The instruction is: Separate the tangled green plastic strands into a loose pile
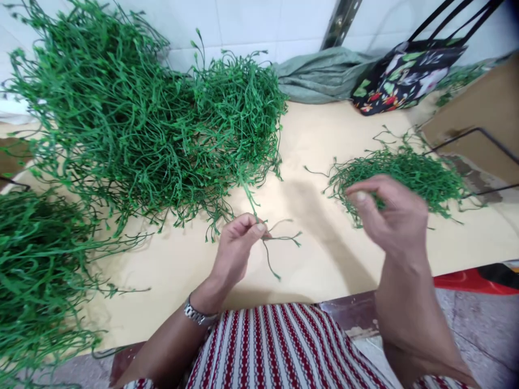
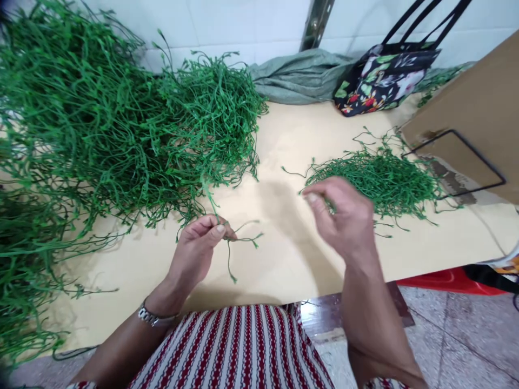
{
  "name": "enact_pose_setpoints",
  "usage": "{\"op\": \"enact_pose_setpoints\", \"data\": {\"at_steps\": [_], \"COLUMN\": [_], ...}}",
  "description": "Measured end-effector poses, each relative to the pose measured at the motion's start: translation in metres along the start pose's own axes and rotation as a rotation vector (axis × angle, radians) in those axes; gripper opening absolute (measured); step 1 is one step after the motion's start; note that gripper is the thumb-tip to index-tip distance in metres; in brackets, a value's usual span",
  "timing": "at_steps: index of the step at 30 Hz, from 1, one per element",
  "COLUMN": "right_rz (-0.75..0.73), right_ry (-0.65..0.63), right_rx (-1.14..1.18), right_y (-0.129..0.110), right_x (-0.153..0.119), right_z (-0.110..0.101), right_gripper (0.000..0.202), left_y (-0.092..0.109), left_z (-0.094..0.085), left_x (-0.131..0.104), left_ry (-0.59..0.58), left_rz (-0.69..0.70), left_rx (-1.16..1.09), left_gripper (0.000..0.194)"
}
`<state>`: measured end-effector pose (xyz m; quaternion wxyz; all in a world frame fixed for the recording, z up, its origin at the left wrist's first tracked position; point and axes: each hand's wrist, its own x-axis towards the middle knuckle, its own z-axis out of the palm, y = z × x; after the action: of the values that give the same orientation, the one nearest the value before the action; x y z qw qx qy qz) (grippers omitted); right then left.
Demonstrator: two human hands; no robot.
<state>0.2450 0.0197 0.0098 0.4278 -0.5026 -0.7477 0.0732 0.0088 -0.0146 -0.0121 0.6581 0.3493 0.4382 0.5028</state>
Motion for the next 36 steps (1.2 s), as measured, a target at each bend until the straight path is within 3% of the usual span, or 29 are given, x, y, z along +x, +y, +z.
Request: {"op": "enact_pose_setpoints", "data": {"at_steps": [2, 4, 6, 8, 10, 13, 15, 16, 18, 20, 22, 25, 28, 30, 32, 34, 36], "right_rz": [0.049, 0.167, 0.258, 0.287, 0.262, 0.139, 0.062, 0.038, 0.018, 0.06, 0.106, 0.026, -0.155, -0.234, -0.276, -0.3, -0.313], "right_ry": [0.133, 0.066, 0.014, -0.003, 0.033, 0.1, -0.045, -0.212, -0.475, -0.597, -0.579, -0.395, -0.216, -0.175, -0.176, -0.17, -0.146], "right_rx": [-0.42, -0.693, -0.777, -0.781, -0.76, -0.486, -0.088, 0.076, 0.219, 0.315, 0.376, 0.278, -0.02, -0.175, -0.24, -0.247, -0.225], "right_y": [0.035, 0.071, 0.098, 0.109, 0.099, 0.051, 0.012, -0.006, -0.033, -0.047, -0.052, -0.051, -0.047, -0.045, -0.043, -0.043, -0.044], "right_x": [0.011, 0.014, 0.012, 0.006, 0.002, -0.001, -0.004, -0.006, -0.012, -0.02, -0.026, -0.031, -0.032, -0.032, -0.034, -0.036, -0.04], "right_z": [-0.017, -0.026, -0.029, -0.028, -0.026, -0.015, 0.001, 0.012, 0.035, 0.053, 0.064, 0.067, 0.063, 0.061, 0.061, 0.063, 0.065], "right_gripper": [0.017, 0.02, 0.018, 0.019, 0.024, 0.027, 0.021, 0.019, 0.019, 0.015, 0.013, 0.011, 0.01, 0.01, 0.01, 0.009, 0.007], "left_y": [0.001, 0.002, 0.002, 0.0, -0.001, -0.003, -0.005, -0.006, -0.008, -0.011, -0.015, -0.016, -0.009, 0.001, 0.012, 0.019, 0.02], "left_z": [-0.002, -0.002, -0.002, -0.001, 0.001, 0.004, 0.006, 0.006, 0.007, 0.006, 0.004, -0.002, -0.006, -0.004, 0.002, 0.007, 0.01], "left_x": [0.002, 0.004, 0.005, 0.005, 0.005, 0.006, 0.006, 0.006, 0.007, 0.007, 0.007, 0.003, -0.009, -0.019, -0.023, -0.019, -0.009], "left_ry": [0.013, 0.004, 0.024, 0.042, 0.049, 0.054, 0.051, 0.053, 0.068, 0.074, 0.066, 0.064, -0.011, -0.154, -0.25, -0.207, -0.174], "left_rz": [-0.027, -0.065, -0.095, -0.12, -0.135, -0.121, -0.074, -0.035, 0.056, 0.128, 0.145, 0.105, 0.089, 0.237, 0.571, 0.855, 0.873], "left_rx": [-0.021, -0.069, -0.132, -0.154, -0.152, -0.165, -0.16, -0.148, -0.108, -0.086, -0.102, -0.078, 0.275, 0.612, 0.854, 1.043, 1.239], "left_gripper": [0.017, 0.017, 0.015, 0.015, 0.014, 0.011, 0.008, 0.007, 0.002, 0.003, 0.004, 0.014, 0.007, 0.015, 0.012, 0.023, 0.021]}}
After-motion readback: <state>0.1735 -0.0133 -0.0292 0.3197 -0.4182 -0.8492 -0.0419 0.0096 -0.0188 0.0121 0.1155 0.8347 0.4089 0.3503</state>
